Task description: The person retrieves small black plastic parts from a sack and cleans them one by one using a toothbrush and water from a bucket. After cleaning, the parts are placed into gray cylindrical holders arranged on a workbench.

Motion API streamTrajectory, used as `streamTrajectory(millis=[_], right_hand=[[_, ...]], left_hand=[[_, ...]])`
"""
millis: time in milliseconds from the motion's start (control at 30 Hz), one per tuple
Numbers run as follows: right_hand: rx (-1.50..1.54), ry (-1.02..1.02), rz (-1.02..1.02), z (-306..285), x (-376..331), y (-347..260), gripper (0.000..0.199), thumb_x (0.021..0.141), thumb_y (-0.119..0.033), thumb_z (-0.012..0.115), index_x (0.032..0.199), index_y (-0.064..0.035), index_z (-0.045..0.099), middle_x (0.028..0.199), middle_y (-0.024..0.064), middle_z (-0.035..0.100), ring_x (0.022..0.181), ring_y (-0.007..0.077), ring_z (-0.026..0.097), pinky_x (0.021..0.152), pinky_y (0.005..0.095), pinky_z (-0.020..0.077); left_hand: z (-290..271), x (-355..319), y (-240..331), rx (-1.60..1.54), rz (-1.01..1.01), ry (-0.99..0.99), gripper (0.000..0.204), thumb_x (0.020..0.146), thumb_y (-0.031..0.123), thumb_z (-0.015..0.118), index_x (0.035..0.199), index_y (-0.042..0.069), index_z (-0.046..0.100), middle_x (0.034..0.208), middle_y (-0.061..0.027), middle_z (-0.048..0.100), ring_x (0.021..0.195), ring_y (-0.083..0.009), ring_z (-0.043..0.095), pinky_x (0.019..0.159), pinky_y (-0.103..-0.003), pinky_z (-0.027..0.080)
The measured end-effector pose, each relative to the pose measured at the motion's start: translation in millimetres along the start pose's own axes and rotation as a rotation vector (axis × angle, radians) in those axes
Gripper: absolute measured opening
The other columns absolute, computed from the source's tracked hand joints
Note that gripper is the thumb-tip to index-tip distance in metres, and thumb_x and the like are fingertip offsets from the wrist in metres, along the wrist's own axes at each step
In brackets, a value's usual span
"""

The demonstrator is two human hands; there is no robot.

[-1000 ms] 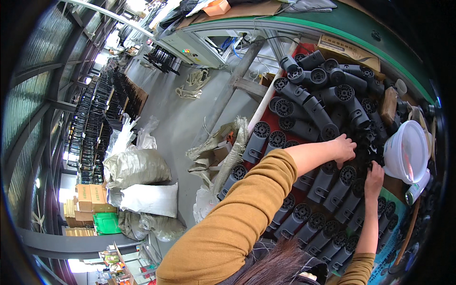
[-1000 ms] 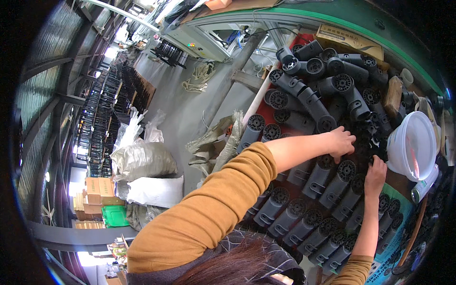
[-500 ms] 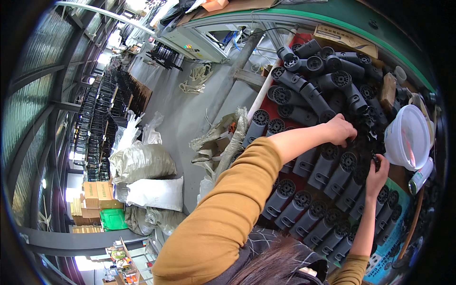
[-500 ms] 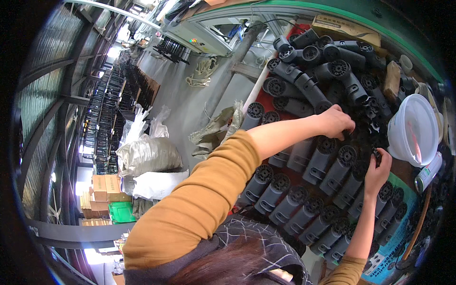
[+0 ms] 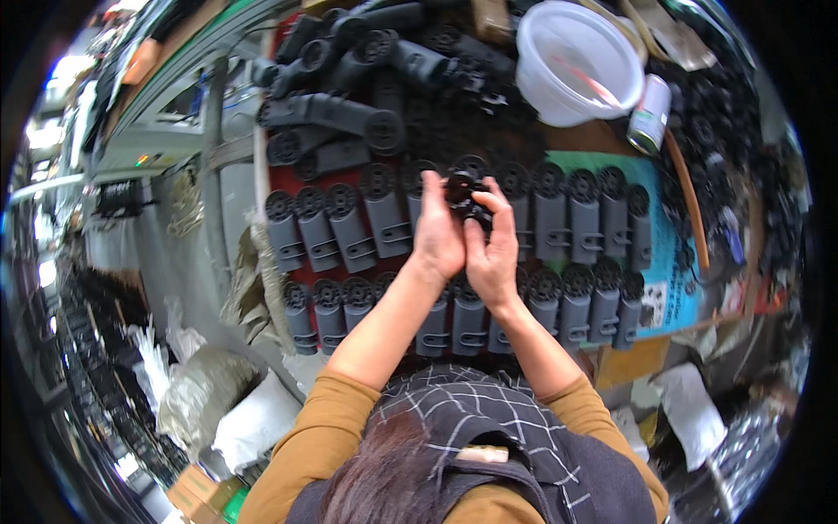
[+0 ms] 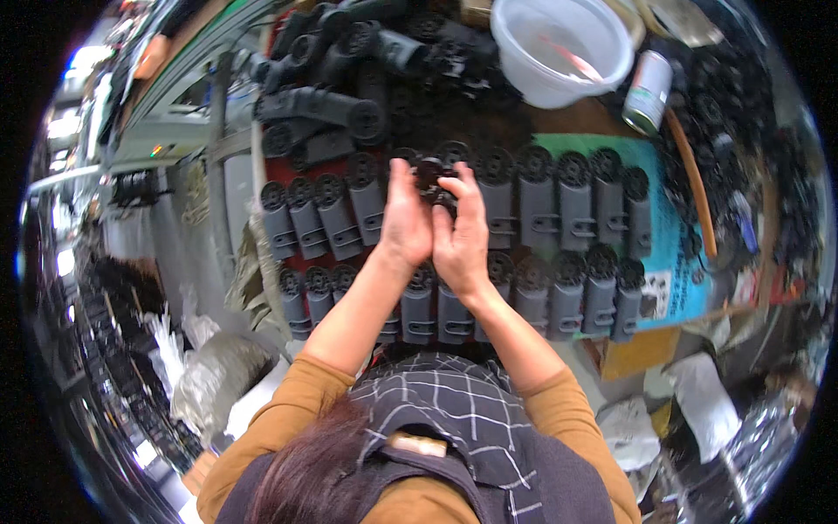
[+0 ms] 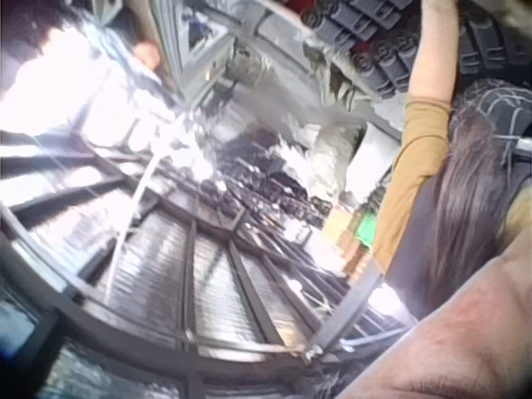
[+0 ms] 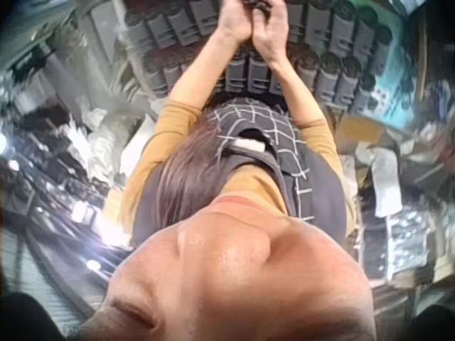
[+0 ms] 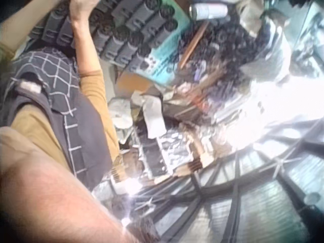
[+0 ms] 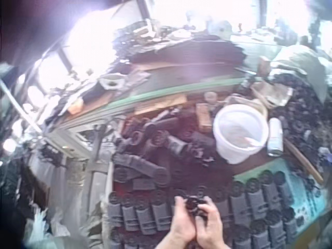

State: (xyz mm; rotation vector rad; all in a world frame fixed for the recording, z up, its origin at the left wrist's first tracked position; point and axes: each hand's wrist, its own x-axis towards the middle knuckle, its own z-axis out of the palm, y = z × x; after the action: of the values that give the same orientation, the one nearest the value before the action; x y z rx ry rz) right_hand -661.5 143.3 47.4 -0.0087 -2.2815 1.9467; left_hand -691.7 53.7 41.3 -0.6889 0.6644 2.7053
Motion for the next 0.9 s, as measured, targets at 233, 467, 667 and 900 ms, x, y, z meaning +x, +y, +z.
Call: streamTrajectory(millis=[233,467,667,900], right_hand=[[-0.175,0.081,-0.105,-13,-14,-8,0.046,0.083,0.004,0.062,0.126,-0.0029,0.05,0.118,0.0122,0.058,0.113,0.0251,0.053,0.1,0.0356,0.0407],[-0.081,0.104,-0.256,-30,-22,-7,0.044,0.077,0.005,0.069,0.118,-0.0034,0.055,0.107,0.0102,0.062,0.098,0.027,0.058,0.085,0.0359,0.0472],[-0.356,-0.016,-0.262,-31,-18,-16,0.055,0.076,-0.003,0.066,0.129,-0.0053,0.052,0.132,0.0109,0.053,0.124,0.031,0.043,0.107,0.0428,0.0251],[-0.375,-0.214,-0.286,-43,-15,-16,0.069,0.077,-0.004,0.064,0.142,-0.0033,0.038,0.139,0.0147,0.047,0.129,0.0341,0.039,0.109,0.0432,0.0245]], left_hand=[[5,-11,-7,-0.111,-0.128,0.177,0.043,0.099,0.05,0.04,0.094,0.011,0.058,0.095,-0.0044,0.064,0.099,-0.0218,0.059,0.096,-0.036,0.046],[10,-18,-10,-0.248,-0.185,0.19,0.038,0.097,0.049,0.047,0.091,0.013,0.056,0.094,-0.0057,0.063,0.098,-0.0239,0.06,0.09,-0.04,0.052],[15,-28,-17,-0.155,-0.32,0.081,0.038,0.098,0.048,0.046,0.096,0.013,0.062,0.096,-0.0024,0.066,0.095,-0.0182,0.062,0.086,-0.033,0.053],[25,-35,-12,-0.086,-0.328,0.046,0.047,0.096,0.054,0.045,0.109,0.011,0.061,0.104,-0.0043,0.065,0.096,-0.0181,0.062,0.091,-0.035,0.051]])
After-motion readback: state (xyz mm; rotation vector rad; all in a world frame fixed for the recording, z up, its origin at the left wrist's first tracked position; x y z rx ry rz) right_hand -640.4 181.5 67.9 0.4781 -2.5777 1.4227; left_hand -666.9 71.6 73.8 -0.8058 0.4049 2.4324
